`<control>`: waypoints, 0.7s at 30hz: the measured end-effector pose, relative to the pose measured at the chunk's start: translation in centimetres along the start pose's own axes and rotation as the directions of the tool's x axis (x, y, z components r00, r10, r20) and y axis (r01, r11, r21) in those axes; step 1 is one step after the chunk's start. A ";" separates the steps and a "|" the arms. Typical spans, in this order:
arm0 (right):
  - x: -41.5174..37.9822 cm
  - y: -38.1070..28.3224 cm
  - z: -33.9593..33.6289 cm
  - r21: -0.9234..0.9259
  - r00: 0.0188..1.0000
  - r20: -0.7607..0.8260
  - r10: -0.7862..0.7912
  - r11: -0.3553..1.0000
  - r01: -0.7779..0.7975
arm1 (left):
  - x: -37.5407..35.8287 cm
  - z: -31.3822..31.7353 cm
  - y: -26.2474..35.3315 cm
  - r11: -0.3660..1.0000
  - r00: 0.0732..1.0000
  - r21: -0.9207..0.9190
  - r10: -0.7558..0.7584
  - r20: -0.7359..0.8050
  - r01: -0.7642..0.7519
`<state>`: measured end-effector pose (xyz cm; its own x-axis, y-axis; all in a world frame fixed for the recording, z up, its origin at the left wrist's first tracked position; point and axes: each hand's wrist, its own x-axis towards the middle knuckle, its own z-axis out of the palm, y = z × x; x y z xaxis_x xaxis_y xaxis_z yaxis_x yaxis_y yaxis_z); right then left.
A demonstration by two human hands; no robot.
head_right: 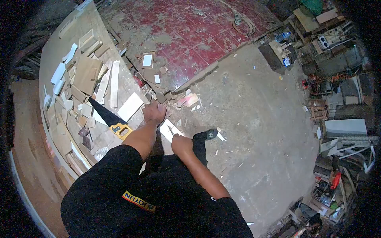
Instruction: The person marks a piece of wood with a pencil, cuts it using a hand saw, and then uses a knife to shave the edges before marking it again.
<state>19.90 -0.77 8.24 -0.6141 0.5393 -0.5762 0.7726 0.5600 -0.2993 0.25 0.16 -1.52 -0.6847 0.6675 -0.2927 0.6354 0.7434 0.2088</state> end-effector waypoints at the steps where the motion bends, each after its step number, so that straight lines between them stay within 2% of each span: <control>1: 0.1 0.1 1.0 -0.001 1.000 0.000 0.001 1.000 -0.001 | 0.0 0.3 -0.1 1.000 0.999 0.012 0.017 -0.028 -0.016; 3: 0.5 0.3 2.4 0.004 0.999 0.013 0.051 0.999 -0.051 | 0.1 0.3 -0.1 0.999 0.998 0.022 0.034 -0.058 -0.033; 5: 0.8 1.4 2.9 -0.002 0.999 0.021 0.049 0.999 -0.049 | -0.1 -0.3 0.0 1.000 1.000 -0.004 0.006 -0.002 -0.006; 8: 1.0 2.8 2.9 -0.023 0.998 0.058 0.031 0.999 -0.030 | 0.0 -0.3 0.0 1.000 1.000 0.008 -0.013 0.021 0.013; 11: 0.9 2.8 4.1 -0.034 0.999 0.031 0.029 0.999 -0.028 | 0.1 -0.1 0.0 1.000 1.000 -0.013 -0.015 0.023 0.015; 15: -0.5 0.7 2.4 -0.003 0.999 -0.023 0.033 0.999 -0.033 | 0.1 -0.1 0.0 1.000 1.000 -0.004 0.006 0.003 -0.006; 17: -0.8 -0.6 1.4 0.021 0.996 -0.036 0.084 0.996 -0.083 | -0.2 -0.5 0.1 1.000 1.000 -0.029 -0.003 0.022 0.003; 21: 1.6 -1.4 2.9 0.057 0.988 -0.067 0.143 0.989 -0.139 | -0.6 -1.0 0.4 1.000 0.999 -0.011 -0.028 0.022 0.028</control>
<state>18.27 -2.52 5.48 -0.5071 0.6544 -0.5609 0.8583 0.4426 -0.2596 0.53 0.10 -0.38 -0.6942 0.6454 -0.3187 0.6118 0.7623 0.2111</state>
